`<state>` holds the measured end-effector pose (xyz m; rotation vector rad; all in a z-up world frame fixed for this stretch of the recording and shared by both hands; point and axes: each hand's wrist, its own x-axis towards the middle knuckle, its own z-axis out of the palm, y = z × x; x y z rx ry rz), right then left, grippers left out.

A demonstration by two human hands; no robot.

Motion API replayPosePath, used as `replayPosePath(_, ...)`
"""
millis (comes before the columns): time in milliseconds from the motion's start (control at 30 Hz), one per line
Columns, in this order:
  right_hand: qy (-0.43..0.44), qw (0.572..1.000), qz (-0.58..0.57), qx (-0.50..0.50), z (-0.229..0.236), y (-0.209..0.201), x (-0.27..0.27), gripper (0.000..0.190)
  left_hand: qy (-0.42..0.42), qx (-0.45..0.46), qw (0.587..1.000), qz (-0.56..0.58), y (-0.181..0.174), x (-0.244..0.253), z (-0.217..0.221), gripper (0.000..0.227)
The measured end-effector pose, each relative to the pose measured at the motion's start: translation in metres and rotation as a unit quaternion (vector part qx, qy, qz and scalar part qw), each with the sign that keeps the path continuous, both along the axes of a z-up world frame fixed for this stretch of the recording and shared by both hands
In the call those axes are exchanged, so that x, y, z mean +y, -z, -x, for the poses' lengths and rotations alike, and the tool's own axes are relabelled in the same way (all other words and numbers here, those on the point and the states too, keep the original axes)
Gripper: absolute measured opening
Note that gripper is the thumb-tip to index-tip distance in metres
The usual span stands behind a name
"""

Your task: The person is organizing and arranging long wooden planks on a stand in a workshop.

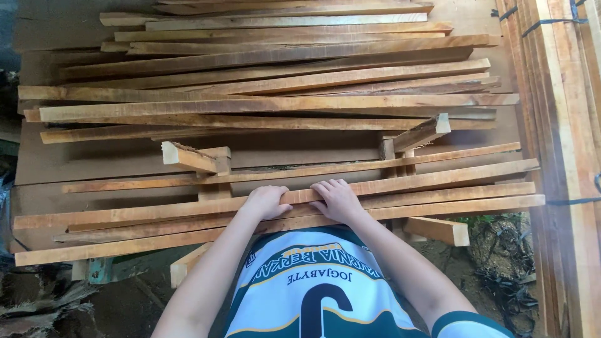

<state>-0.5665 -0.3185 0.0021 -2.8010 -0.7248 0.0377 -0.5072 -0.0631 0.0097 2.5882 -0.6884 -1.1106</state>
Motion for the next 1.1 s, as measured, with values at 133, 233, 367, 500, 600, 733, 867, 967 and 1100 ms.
replayPosePath(133,-0.005,1.000,-0.020,0.016,-0.003,-0.001,-0.002,0.048,-0.020,0.014,1.000,0.011,-0.009,0.001,0.004,0.049)
replayPosePath(233,-0.009,0.999,-0.020,0.037,-0.003,-0.001,-0.004,0.046,-0.021,0.030,0.999,0.006,-0.013,0.001,0.005,0.053)
replayPosePath(367,0.006,0.997,-0.030,0.067,0.001,-0.001,-0.003,0.045,-0.012,0.035,0.999,-0.015,-0.021,-0.003,0.005,0.061)
replayPosePath(500,0.028,0.996,-0.036,0.071,0.003,0.015,-0.004,0.049,-0.002,0.017,1.000,-0.015,-0.015,-0.004,0.005,0.060)
replayPosePath(600,0.028,0.996,-0.005,0.086,-0.005,-0.003,0.002,0.048,-0.002,-0.006,1.000,-0.012,-0.014,-0.005,0.007,0.059)
replayPosePath(733,0.033,0.993,0.020,0.108,-0.006,0.005,0.001,0.049,-0.004,-0.024,1.000,-0.002,-0.011,-0.007,0.010,0.057)
replayPosePath(867,0.032,0.995,0.033,0.093,-0.006,0.002,0.006,0.050,-0.017,-0.040,0.999,-0.008,-0.004,-0.007,0.011,0.054)
replayPosePath(967,0.036,0.994,0.027,0.099,-0.011,0.001,0.005,0.048,-0.042,-0.031,0.999,-0.006,0.002,-0.009,0.010,0.050)
replayPosePath(1100,0.055,0.982,-0.009,0.179,-0.025,0.001,0.004,0.053,-0.096,0.024,0.995,-0.021,-0.002,-0.011,-0.006,0.049)
